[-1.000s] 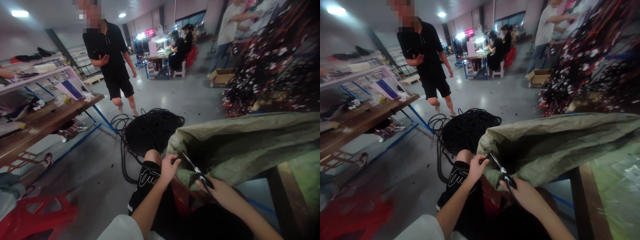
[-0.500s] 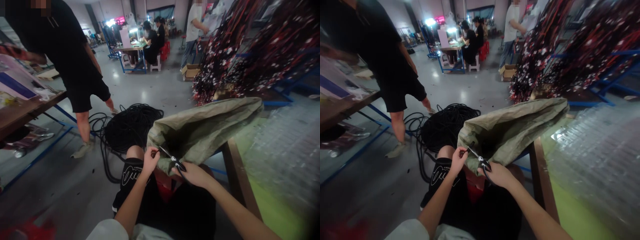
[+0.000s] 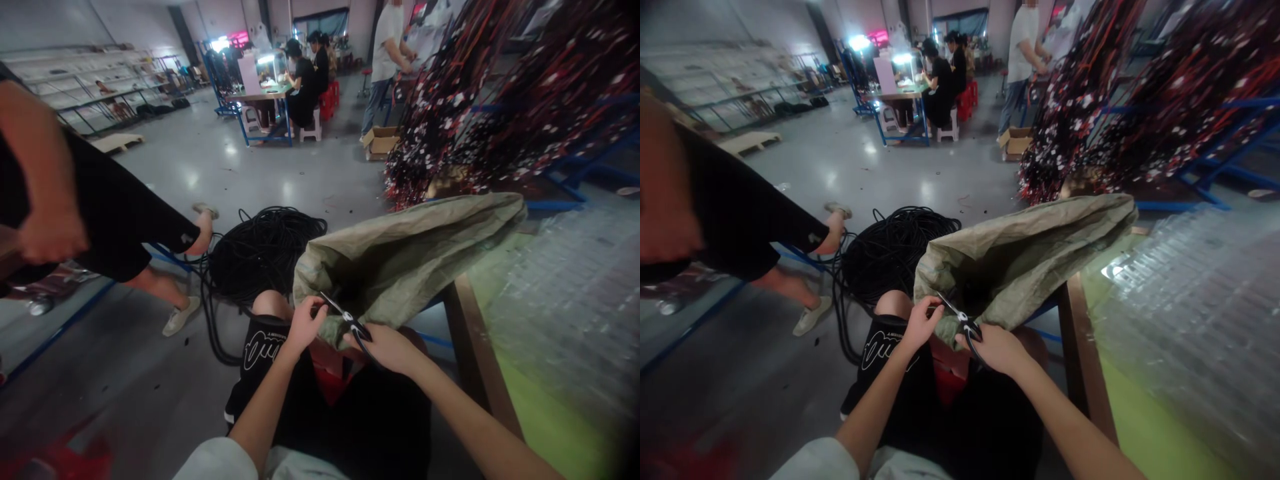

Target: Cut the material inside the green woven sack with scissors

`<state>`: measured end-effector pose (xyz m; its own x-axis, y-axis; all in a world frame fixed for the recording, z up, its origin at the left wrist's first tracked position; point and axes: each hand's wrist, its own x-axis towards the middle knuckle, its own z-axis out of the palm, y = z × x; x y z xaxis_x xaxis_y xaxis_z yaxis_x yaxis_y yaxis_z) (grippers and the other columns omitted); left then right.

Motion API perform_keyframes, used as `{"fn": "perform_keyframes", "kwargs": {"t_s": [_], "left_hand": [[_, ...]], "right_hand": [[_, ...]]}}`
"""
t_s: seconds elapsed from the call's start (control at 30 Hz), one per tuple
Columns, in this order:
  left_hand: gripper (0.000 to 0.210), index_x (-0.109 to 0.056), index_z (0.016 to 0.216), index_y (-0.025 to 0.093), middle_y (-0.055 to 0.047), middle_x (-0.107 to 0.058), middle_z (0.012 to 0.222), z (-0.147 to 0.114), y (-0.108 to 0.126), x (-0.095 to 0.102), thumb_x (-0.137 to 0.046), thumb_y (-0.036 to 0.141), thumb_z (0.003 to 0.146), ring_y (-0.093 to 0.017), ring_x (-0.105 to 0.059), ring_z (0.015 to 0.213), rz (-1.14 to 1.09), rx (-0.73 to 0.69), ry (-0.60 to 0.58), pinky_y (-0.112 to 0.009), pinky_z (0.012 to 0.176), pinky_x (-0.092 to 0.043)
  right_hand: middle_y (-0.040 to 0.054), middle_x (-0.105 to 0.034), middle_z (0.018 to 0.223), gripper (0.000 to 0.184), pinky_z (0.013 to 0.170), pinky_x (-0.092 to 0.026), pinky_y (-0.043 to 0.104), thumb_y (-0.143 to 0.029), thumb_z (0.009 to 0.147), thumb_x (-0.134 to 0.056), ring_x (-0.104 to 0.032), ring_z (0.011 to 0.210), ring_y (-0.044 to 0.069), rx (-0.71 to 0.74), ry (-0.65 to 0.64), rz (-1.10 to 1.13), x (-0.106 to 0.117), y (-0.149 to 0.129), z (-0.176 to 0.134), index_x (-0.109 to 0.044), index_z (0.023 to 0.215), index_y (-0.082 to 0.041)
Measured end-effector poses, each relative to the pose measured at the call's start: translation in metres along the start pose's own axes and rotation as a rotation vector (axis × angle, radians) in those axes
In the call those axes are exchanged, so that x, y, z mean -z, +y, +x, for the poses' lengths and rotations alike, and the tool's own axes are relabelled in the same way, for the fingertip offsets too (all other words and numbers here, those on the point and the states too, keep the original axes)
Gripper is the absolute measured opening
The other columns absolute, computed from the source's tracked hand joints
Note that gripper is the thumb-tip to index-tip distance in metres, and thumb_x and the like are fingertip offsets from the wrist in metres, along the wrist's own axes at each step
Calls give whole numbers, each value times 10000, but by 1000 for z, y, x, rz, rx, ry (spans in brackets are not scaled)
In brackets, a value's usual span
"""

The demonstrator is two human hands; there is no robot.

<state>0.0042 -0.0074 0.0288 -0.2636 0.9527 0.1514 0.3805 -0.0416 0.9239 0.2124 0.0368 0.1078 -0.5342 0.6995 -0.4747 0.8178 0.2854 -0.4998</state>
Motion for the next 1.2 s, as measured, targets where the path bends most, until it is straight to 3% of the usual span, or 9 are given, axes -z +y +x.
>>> {"fn": "perform_keyframes", "kwargs": {"t_s": [0.23,0.8,1.07,1.2], "left_hand": [[254,-653,944,190,-61,-680,881,-1,6,6,-474,369,926,-177,-623,778,226,-48,-77,-280,721,-467],[245,-665,911,179,-38,-669,752,-1,8,7,-503,363,904,-159,-586,636,195,-32,-149,-253,603,-420],[407,-661,747,174,-27,-637,678,-4,6,7,-390,386,964,-152,-578,636,182,-47,-166,-252,640,-410],[431,-683,790,170,-25,-660,740,-3,5,6,-359,385,976,-154,-595,687,113,-33,-171,-250,687,-433]], "right_hand": [[79,-710,840,480,648,-422,290,-647,873,-462,-667,796,274,31,13,0,-2,2,0,-659,842,-211],[85,-712,850,505,671,-439,299,-660,880,-436,-666,809,279,41,-19,22,-2,5,2,-664,865,-209],[97,-711,842,517,700,-456,300,-666,865,-460,-666,817,282,10,-15,20,-2,6,3,-678,855,-197],[94,-709,833,503,707,-456,294,-662,856,-485,-665,818,279,-7,-16,15,-2,6,3,-687,857,-202]]}}
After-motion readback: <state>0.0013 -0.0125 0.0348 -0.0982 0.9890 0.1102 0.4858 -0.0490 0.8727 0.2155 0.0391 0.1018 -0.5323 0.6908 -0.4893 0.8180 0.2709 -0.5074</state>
